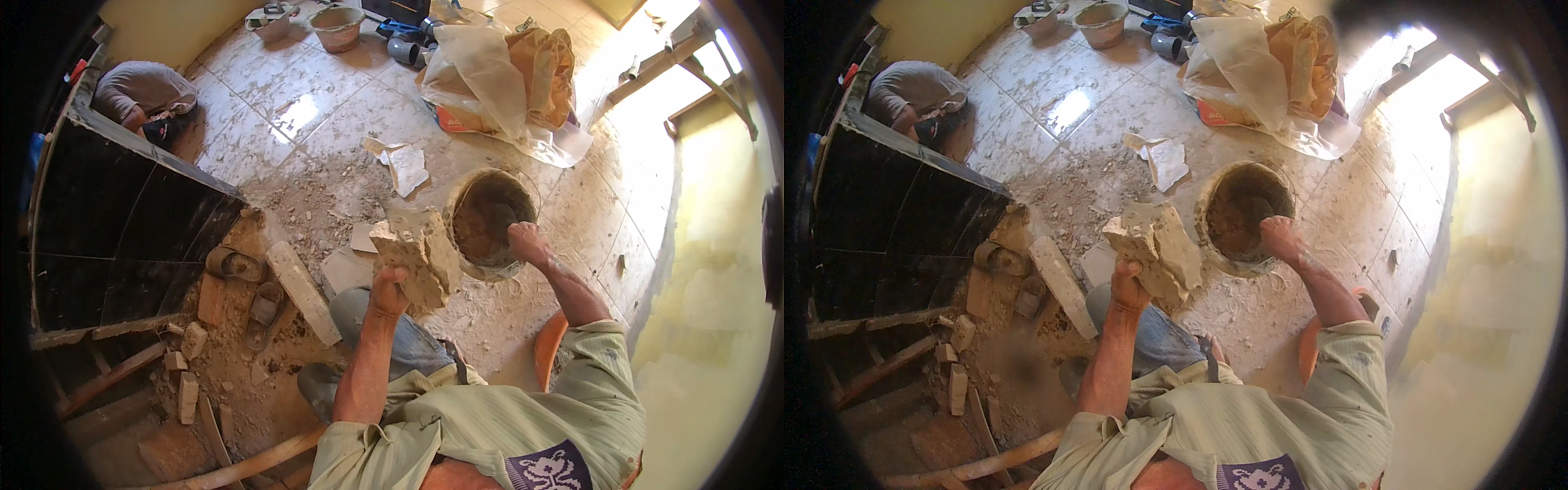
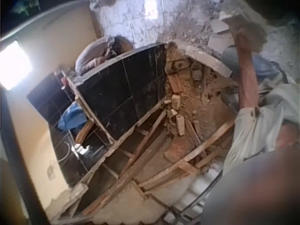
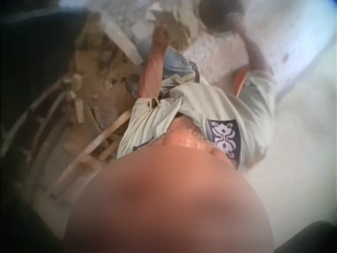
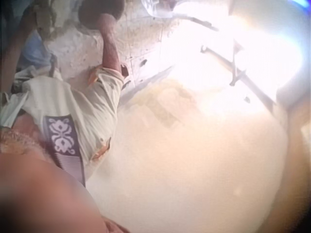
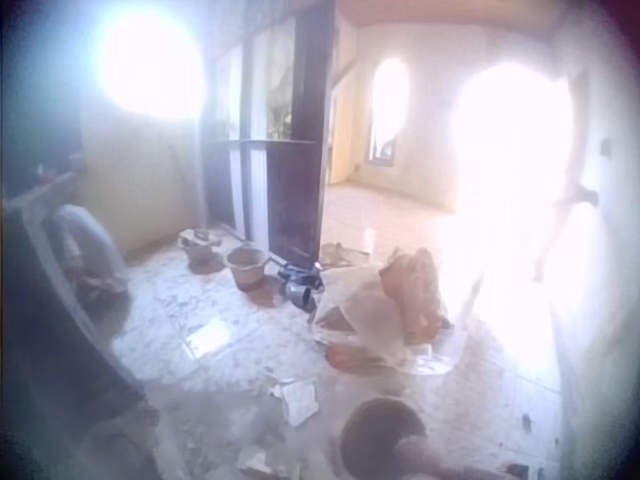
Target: The person applies mortar to a brick with a trowel, places the brick onto a wall, and secures it by hitting it with a hammer before smoothing additional mortar along the joint.
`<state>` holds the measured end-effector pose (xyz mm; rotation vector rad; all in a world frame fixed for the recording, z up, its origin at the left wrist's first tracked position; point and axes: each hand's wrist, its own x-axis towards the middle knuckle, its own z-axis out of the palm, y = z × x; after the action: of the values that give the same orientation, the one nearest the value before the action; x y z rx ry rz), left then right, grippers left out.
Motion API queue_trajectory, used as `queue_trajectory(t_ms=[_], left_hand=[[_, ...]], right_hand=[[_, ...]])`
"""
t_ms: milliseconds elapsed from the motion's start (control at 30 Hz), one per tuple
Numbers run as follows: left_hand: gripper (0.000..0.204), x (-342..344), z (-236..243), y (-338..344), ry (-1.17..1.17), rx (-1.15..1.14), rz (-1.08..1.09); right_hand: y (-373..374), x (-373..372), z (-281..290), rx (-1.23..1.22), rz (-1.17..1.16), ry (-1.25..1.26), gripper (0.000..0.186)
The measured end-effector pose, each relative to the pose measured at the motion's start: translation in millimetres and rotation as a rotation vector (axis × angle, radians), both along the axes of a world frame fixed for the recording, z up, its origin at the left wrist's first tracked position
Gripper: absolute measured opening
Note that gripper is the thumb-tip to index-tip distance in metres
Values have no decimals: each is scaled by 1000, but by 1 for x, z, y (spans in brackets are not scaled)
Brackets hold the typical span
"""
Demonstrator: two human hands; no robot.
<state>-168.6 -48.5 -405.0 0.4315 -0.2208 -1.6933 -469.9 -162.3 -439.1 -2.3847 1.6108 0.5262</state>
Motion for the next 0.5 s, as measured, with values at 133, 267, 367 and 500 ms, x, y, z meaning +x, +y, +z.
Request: queue_trajectory(t_ms=[133,267,367,500], left_hand=[[66,2,-7,-2,-73,21,67],[63,2,-1,-6,-76,10,63],[64,5,-1,-7,-135,-9,75],[64,5,-8,-6,-95,45,82]], right_hand=[[-6,-18,-5,50,108,-62,15],[-2,-47,10,332,24,-218,20],[5,-38,38,489,-190,-368,21],[18,-58,39,670,-495,-547,19]])
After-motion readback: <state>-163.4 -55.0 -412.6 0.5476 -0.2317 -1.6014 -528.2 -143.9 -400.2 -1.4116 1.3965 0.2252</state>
